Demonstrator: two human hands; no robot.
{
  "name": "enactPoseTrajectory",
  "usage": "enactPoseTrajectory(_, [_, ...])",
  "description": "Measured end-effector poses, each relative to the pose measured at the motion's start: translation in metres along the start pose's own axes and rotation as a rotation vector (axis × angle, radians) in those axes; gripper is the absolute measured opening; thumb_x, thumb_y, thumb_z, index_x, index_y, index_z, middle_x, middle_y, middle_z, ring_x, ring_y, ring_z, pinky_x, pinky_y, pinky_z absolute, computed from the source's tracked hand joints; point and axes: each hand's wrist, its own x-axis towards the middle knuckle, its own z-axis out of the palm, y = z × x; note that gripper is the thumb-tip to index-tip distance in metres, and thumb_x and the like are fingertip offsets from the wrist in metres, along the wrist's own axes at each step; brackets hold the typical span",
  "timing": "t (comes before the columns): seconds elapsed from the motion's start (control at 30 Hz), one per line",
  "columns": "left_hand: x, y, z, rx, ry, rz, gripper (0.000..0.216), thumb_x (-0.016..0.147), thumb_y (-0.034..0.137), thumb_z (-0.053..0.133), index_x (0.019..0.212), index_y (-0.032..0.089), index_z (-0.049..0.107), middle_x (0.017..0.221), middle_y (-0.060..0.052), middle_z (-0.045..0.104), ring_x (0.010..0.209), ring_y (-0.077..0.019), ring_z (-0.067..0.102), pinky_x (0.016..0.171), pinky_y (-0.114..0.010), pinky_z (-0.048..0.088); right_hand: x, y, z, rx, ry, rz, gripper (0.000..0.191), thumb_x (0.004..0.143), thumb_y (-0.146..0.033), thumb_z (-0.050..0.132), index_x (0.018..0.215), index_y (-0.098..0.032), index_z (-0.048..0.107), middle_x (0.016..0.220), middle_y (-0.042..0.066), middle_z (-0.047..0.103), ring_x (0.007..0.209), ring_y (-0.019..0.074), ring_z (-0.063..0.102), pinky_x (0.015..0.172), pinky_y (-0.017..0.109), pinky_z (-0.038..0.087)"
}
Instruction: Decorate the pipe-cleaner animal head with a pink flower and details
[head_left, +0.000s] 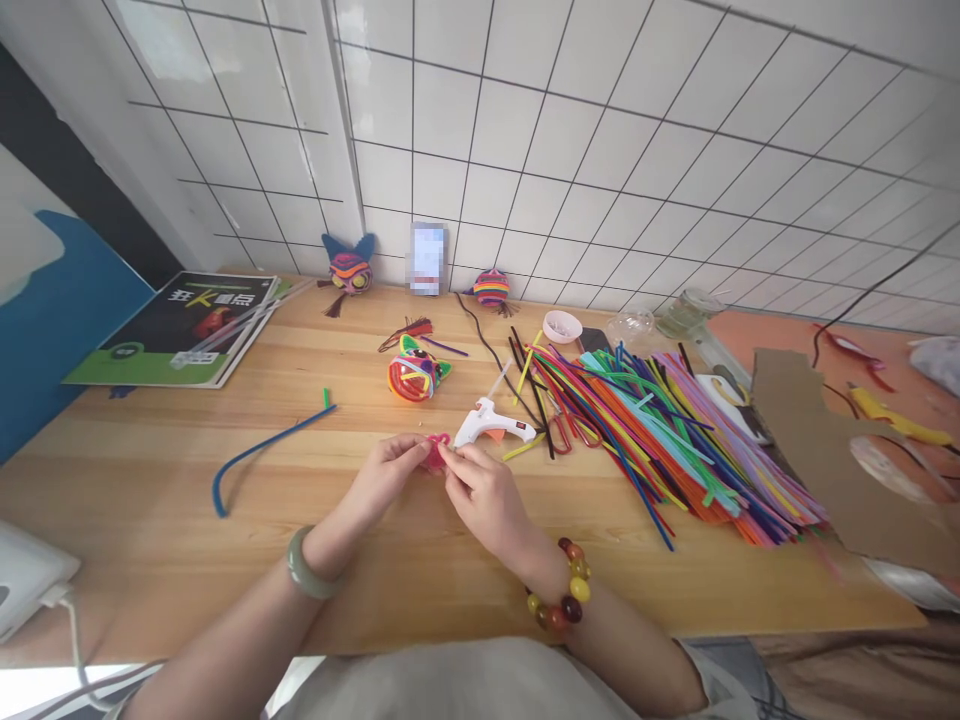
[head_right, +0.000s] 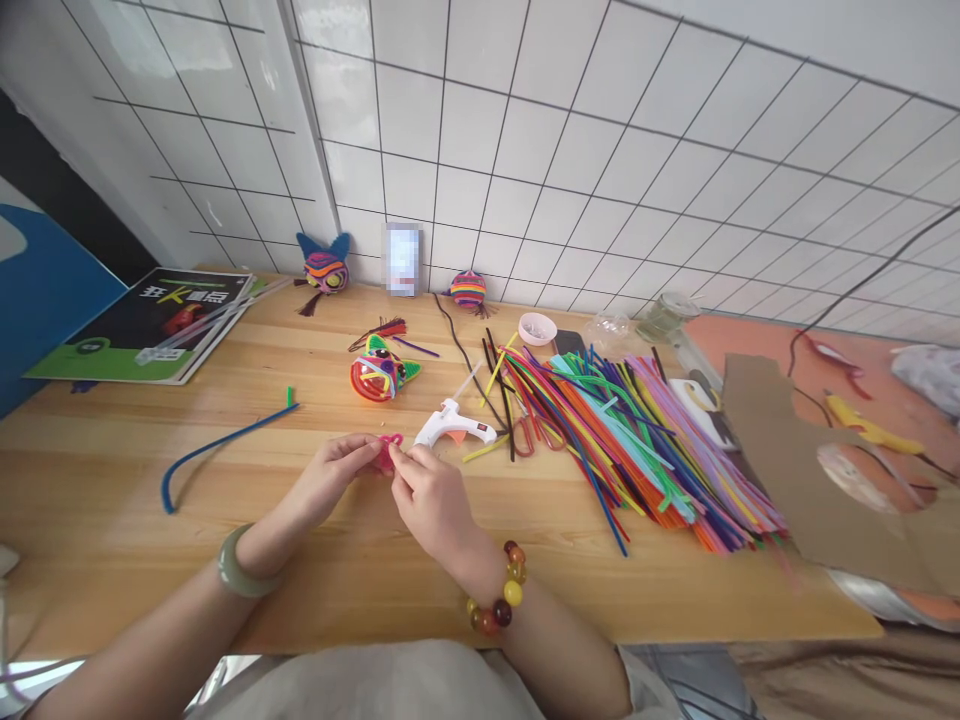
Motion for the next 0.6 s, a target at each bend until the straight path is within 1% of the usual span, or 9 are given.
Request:
enactPoseTrajectory(0.17, [0.0023, -0.0017, -0.0003, -0.081, 0.009, -0.034, 0.041, 0.075, 0.052, 0.068, 0.075, 0.011, 0.073, 0.068, -0.009, 0.07, 0.065, -0.0185, 0.063, 0.068, -0.03, 0.049, -0.0017, 0.0011, 0.0021, -0.091, -0.001, -0.034, 0.037, 0.089, -0.01, 0.044, 0.118, -0.014, 0.067, 0.088, 0.011, 0.068, 0.078, 0.02, 0.066, 0.069, 0.03, 0.054])
enactPoseTrajectory(0.4, [0.0043, -0.0021, 0.0001, -0.064, 0.02, -0.073, 0.036, 0.069, 0.049, 0.076, 0.069, 0.013, 0.071, 0.065, -0.006, 0.069, 0.063, -0.0158, 0.061, 0.063, -0.026, 0.047, -0.0016, 0.0004, 0.0012, -0.164, -0.012, -0.08, 0.037, 0.09, -0.01, 0.043, 0.118, -0.013, 0.067, 0.088, 0.01, 0.069, 0.077, 0.0192, 0.066, 0.067, 0.028, 0.053])
enactPoseTrajectory(0.5, [0.0047, -0.0022, -0.0004, -0.03, 0.026, -0.05, 0.035, 0.07, 0.047, 0.076, 0.065, 0.014, 0.07, 0.063, -0.006, 0.068, 0.062, -0.0154, 0.06, 0.063, -0.026, 0.046, -0.0015, 0.0, 0.0013, -0.098, -0.029, -0.046, 0.038, 0.09, -0.01, 0.043, 0.119, -0.015, 0.067, 0.089, 0.011, 0.069, 0.078, 0.0188, 0.065, 0.069, 0.029, 0.053])
enactPoseTrajectory(0.6, [0.005, -0.0027, -0.0013, 0.0, 0.037, -0.001, 0.035, 0.07, 0.048, 0.074, 0.063, 0.014, 0.07, 0.062, -0.006, 0.068, 0.06, -0.0149, 0.058, 0.061, -0.026, 0.045, -0.0002, 0.0011, 0.0007, 0.113, -0.024, 0.063, 0.036, 0.091, -0.015, 0.047, 0.119, -0.018, 0.067, 0.094, 0.01, 0.069, 0.081, 0.0183, 0.065, 0.073, 0.031, 0.053])
